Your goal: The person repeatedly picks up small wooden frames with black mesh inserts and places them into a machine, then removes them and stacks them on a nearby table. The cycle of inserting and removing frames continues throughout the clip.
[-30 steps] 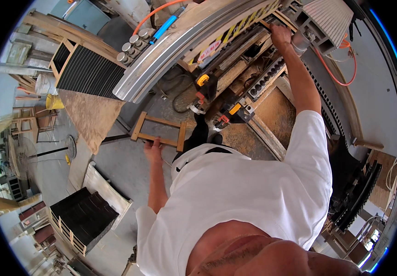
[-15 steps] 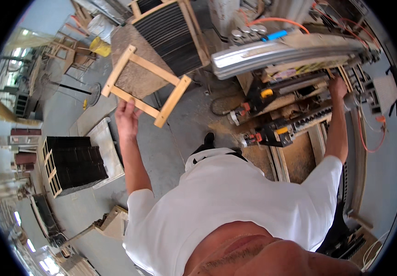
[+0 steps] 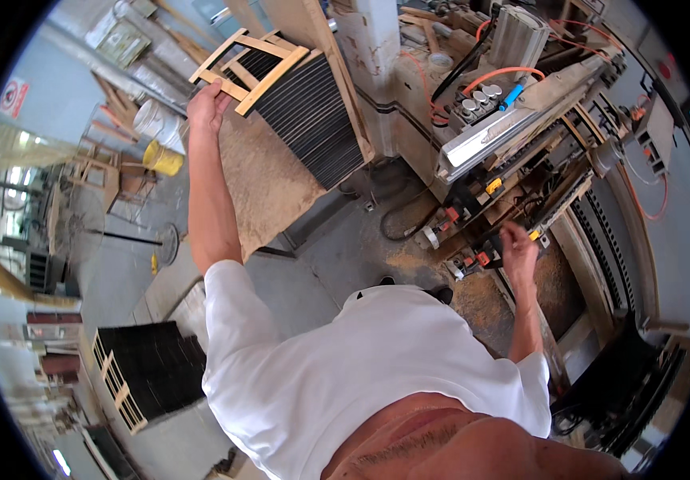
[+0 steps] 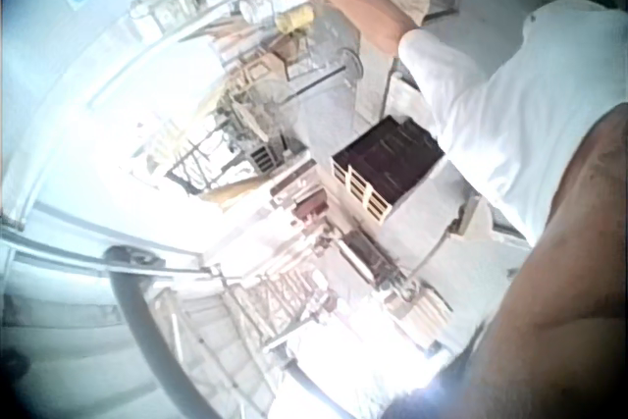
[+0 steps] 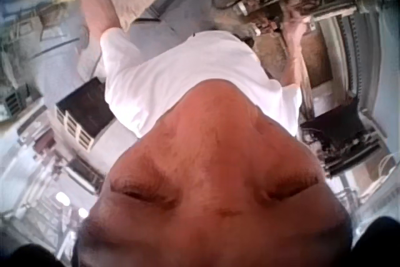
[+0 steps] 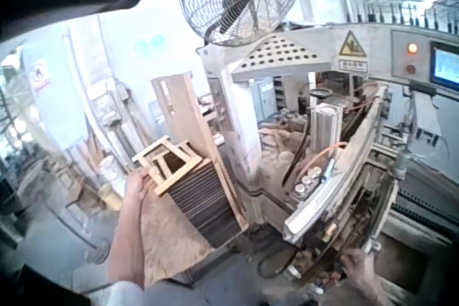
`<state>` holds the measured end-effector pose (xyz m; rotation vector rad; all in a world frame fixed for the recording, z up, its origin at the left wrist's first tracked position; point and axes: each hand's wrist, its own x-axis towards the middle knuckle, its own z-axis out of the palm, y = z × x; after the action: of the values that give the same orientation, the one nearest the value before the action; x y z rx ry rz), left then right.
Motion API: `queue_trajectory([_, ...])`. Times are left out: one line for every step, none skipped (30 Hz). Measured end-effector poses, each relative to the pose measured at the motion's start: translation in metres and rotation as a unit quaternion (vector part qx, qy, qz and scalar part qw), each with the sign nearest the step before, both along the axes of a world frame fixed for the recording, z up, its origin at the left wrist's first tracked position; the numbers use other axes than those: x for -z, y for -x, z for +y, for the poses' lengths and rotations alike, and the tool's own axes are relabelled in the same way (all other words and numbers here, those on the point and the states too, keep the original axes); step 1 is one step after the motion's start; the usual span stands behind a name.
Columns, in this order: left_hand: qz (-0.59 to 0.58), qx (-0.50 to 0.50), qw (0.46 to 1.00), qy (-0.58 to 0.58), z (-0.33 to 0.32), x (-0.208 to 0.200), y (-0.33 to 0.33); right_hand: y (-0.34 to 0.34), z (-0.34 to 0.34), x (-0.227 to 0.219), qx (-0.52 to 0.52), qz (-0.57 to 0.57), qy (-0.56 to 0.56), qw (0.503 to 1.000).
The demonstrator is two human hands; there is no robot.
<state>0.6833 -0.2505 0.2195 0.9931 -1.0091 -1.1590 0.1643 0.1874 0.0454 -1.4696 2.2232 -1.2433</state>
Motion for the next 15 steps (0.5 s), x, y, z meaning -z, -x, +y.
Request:
queue_trajectory([-0.046, -0.015, 0.998, -0.026, -0.022, 0.008, 0.001, -0.008, 0.01, 0.016, 0.008, -0.043, -0.054, 0.998])
queue_trajectory([-0.094, -0.031, 0.994, -0.048, -0.041, 0.013, 0.003, -0.018, 0.019, 0.035, 0.024, -0.055, -0.07, 0.996])
queue_trajectory([-0.143, -0.045, 0.986, -0.071, -0.055, 0.018, 0.01, -0.027, 0.029, 0.054, 0.041, -0.068, -0.087, 0.993])
queue_trajectory([-0.203, -0.084, 0.971, -0.092, -0.059, 0.017, 0.017, -0.035, 0.04, 0.068, 0.06, -0.081, -0.11, 0.989])
queue_trajectory([-0.252, -0.109, 0.96, -0.059, -0.059, 0.016, 0.019, -0.044, 0.051, 0.077, 0.078, -0.073, -0.12, 0.987])
queue_trajectory([-0.334, -0.121, 0.934, -0.035, -0.048, 0.007, 0.035, -0.052, 0.062, 0.084, 0.101, -0.066, -0.13, 0.984])
queue_trajectory([-0.414, -0.139, 0.9, -0.005, -0.034, -0.005, 0.045, -0.06, 0.07, 0.092, 0.117, -0.061, -0.136, 0.982])
queue_trajectory([-0.496, -0.199, 0.842, 0.074, -0.03, -0.008, 0.045, -0.067, 0.076, 0.099, 0.121, -0.089, -0.121, 0.981])
queue_trajectory([-0.472, -0.178, 0.857, 0.107, -0.022, -0.009, 0.047, -0.072, 0.081, 0.104, 0.126, -0.087, -0.128, 0.98])
queue_trajectory([-0.449, -0.154, 0.869, 0.138, 0.003, -0.02, 0.062, -0.076, 0.083, 0.107, 0.131, -0.087, -0.136, 0.978])
queue_trajectory([-0.423, -0.131, 0.881, 0.167, 0.015, -0.024, 0.068, -0.081, 0.082, 0.105, 0.136, -0.085, -0.144, 0.976])
queue_trajectory([-0.446, -0.075, 0.867, 0.208, 0.009, -0.014, 0.067, -0.083, 0.08, 0.104, 0.13, -0.094, -0.147, 0.976])
queue_trajectory([-0.517, -0.041, 0.823, 0.231, 0.012, -0.016, 0.075, -0.087, 0.08, 0.106, 0.131, -0.089, -0.152, 0.976])
queue_trajectory([-0.582, -0.009, 0.773, 0.252, 0.023, -0.022, 0.087, -0.086, 0.08, 0.107, 0.132, -0.082, -0.157, 0.975])
queue_trajectory([-0.64, 0.024, 0.717, 0.273, 0.032, -0.027, 0.1, -0.085, 0.081, 0.108, 0.133, -0.075, -0.164, 0.975])
